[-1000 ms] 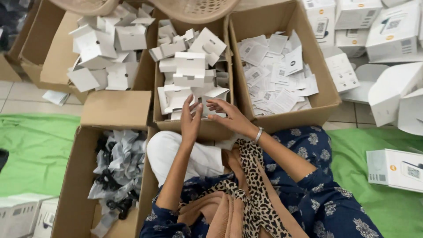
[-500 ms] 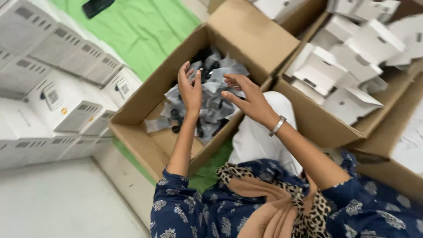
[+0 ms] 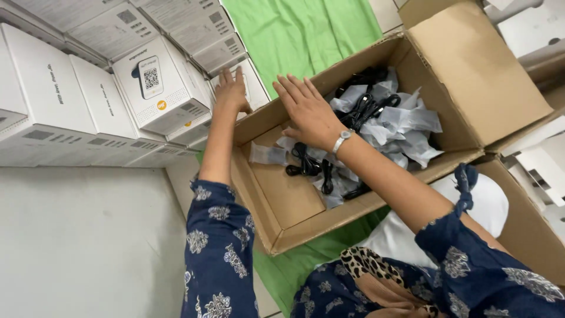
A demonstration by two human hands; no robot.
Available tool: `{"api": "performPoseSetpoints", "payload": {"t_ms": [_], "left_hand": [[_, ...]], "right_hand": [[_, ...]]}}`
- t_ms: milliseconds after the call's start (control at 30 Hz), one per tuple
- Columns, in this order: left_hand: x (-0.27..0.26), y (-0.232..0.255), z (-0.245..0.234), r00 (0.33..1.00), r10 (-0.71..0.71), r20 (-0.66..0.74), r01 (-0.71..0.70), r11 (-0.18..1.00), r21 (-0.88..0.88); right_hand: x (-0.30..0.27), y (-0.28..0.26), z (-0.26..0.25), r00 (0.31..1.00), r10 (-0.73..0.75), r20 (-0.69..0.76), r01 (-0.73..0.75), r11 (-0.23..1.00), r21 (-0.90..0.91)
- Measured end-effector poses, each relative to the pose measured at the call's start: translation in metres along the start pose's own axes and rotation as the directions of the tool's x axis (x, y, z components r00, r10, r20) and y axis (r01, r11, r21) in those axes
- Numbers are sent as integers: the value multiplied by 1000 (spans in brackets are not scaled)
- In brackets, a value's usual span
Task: The person packs boxes with various items like manuals and adapters.
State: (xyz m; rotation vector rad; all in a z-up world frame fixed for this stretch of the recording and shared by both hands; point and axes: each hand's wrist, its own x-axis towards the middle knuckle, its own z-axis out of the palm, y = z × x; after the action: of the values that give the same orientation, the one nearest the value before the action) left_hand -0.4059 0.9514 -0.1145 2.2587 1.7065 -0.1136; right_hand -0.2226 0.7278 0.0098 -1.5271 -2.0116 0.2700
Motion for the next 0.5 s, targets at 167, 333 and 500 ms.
{"api": "performPoseSetpoints", "payload": {"t_ms": [167, 333, 500], "left_hand": [[44, -13, 3, 927, 100, 362, -183, 962, 203], [26, 7, -12, 852, 88, 516, -217, 957, 194], [8, -8, -15, 887, 228, 401, -345, 905, 249]], "right_hand": [[20, 40, 48, 989, -74, 128, 117, 920, -374], [7, 28, 41, 984, 57, 169, -4, 955, -298], [2, 23, 39, 990, 29, 136, 13, 953, -303]]}}
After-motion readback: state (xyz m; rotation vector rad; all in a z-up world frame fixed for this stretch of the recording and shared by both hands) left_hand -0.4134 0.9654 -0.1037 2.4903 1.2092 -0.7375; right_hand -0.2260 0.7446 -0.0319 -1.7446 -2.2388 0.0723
